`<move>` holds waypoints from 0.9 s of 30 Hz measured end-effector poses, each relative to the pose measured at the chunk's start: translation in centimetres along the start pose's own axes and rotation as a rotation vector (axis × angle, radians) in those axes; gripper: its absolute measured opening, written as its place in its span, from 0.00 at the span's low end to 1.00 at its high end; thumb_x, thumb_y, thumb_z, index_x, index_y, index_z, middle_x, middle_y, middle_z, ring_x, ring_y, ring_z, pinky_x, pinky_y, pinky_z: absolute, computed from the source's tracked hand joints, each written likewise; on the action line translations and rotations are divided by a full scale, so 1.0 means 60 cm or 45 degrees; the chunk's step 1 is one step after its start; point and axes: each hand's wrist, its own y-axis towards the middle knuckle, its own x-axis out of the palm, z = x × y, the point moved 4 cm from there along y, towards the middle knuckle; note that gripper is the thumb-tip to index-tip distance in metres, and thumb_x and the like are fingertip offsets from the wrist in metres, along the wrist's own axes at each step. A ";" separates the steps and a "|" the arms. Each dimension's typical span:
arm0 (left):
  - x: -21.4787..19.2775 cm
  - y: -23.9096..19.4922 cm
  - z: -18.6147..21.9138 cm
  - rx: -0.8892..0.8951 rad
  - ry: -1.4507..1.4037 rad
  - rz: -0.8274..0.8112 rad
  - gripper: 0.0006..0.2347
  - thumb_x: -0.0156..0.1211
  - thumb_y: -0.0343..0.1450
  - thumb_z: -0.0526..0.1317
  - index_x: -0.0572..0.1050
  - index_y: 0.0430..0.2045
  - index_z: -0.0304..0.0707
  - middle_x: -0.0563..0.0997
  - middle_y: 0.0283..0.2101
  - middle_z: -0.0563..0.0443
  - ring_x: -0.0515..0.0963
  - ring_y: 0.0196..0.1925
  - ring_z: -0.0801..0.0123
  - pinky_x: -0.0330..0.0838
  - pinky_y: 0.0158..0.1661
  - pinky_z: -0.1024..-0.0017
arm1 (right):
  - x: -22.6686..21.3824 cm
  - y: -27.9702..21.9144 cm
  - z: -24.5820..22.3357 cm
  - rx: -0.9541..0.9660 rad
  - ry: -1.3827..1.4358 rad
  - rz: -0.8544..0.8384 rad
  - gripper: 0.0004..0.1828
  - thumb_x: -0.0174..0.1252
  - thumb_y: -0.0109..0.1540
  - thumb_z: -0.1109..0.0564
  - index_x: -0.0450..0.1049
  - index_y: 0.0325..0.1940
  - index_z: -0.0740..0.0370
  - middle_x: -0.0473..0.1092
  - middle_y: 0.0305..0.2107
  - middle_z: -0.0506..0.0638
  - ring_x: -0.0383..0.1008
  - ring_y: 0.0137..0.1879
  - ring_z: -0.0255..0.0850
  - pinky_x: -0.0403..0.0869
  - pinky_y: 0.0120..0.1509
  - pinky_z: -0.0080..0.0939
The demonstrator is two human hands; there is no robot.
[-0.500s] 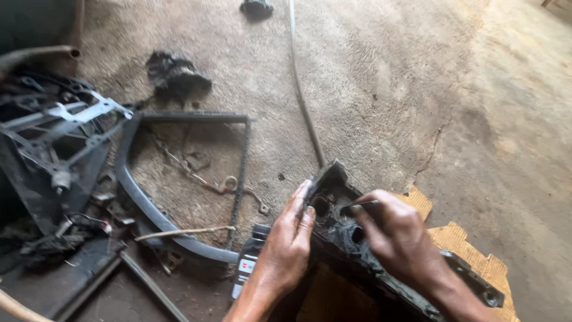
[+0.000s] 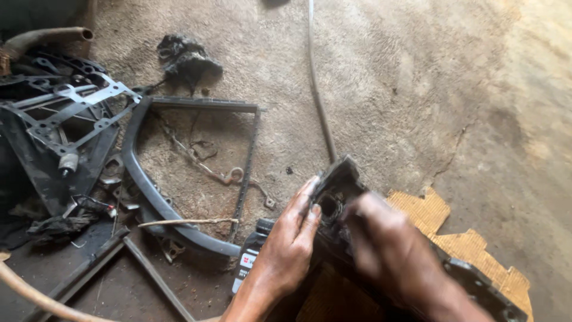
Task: The person scrubs a dark metal engine part, likely a cylinder head, with a small brush and a cleaning fluid. They focus on cleaning the recessed areas and bolt holes of the component, which is resting on a piece of cardboard on the floor.
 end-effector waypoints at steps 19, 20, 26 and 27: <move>-0.001 -0.003 0.007 -0.045 -0.001 -0.026 0.23 0.42 0.76 0.41 0.60 0.68 0.30 0.64 0.72 0.37 0.59 0.77 0.56 0.52 0.71 0.64 | 0.006 0.006 0.002 -0.016 0.015 -0.035 0.12 0.56 0.57 0.71 0.75 0.41 0.62 0.71 0.26 0.51 0.75 0.32 0.39 0.74 0.32 0.41; 0.000 -0.003 0.005 -0.056 -0.018 -0.033 0.23 0.41 0.76 0.41 0.59 0.68 0.31 0.63 0.73 0.37 0.58 0.77 0.56 0.51 0.71 0.64 | 0.006 0.009 0.006 0.019 0.031 -0.041 0.13 0.54 0.58 0.72 0.75 0.43 0.62 0.71 0.27 0.51 0.75 0.31 0.40 0.73 0.32 0.42; 0.004 0.000 0.000 -0.052 -0.147 -0.032 0.24 0.41 0.76 0.41 0.59 0.68 0.30 0.63 0.73 0.38 0.59 0.77 0.56 0.50 0.71 0.65 | 0.030 -0.004 -0.019 -0.179 0.137 -0.107 0.09 0.63 0.58 0.66 0.71 0.39 0.63 0.70 0.29 0.54 0.74 0.35 0.42 0.74 0.37 0.42; 0.006 0.001 -0.002 -0.062 -0.195 -0.054 0.24 0.41 0.76 0.41 0.58 0.68 0.30 0.63 0.73 0.38 0.59 0.77 0.56 0.50 0.71 0.65 | 0.028 -0.006 -0.016 -0.066 0.119 -0.129 0.08 0.63 0.58 0.65 0.71 0.39 0.63 0.71 0.29 0.54 0.75 0.34 0.41 0.74 0.35 0.41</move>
